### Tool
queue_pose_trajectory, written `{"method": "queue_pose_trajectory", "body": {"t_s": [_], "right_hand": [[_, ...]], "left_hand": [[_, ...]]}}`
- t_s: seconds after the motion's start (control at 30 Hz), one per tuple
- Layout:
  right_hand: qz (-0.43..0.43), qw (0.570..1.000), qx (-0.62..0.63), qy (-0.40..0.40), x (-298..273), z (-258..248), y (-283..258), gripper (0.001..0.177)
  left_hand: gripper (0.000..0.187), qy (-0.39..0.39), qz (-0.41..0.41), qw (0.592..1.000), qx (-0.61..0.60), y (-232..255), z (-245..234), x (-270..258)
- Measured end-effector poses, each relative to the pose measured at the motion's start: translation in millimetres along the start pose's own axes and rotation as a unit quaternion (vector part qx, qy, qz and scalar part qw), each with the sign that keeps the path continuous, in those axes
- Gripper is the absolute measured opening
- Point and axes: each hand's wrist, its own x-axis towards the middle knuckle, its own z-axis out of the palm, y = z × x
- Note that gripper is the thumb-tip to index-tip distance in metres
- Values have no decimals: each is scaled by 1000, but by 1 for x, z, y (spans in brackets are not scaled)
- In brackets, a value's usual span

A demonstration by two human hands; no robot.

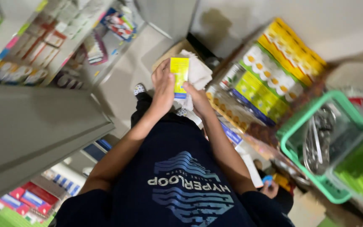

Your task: The person wipes small yellow and blue boxes with a white cloth and places them onto a metal shelf. The person repeatedly reaches for boxes from a pile on the floor, cleans them, and arranges them on the shelf.

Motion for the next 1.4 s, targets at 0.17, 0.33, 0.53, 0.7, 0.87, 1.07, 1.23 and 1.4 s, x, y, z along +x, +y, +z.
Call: {"method": "queue_pose_trajectory", "body": {"t_s": [0.17, 0.33, 0.53, 0.7, 0.87, 1.07, 1.23, 1.4], "right_hand": [[14, 989, 146, 3, 14, -28, 29, 64], [85, 978, 192, -2, 3, -29, 36, 65], [1, 994, 14, 109, -58, 10, 6, 79], [-225, 957, -181, 22, -91, 6, -18, 81], [-350, 896, -261, -76, -82, -9, -25, 89], [-106, 988, -113, 17, -49, -9, -12, 78], [60, 965, 251, -44, -24, -26, 32, 80], [129, 956, 264, -18, -26, -31, 50, 72]], "left_hand": [[87, -137, -12, 989, -47, 4, -9, -9], [149, -262, 75, 959, 84, 1, -20, -8], [140, -247, 38, 953, 173, 7, -14, 1], [144, -229, 32, 964, 128, -23, -14, 5], [161, -222, 52, 971, 78, -21, -13, -2], [144, -245, 138, 950, 139, -8, -6, -12], [142, -252, 31, 962, 98, -6, -1, -6], [133, -258, 7, 958, 123, -7, 10, 19]]}}
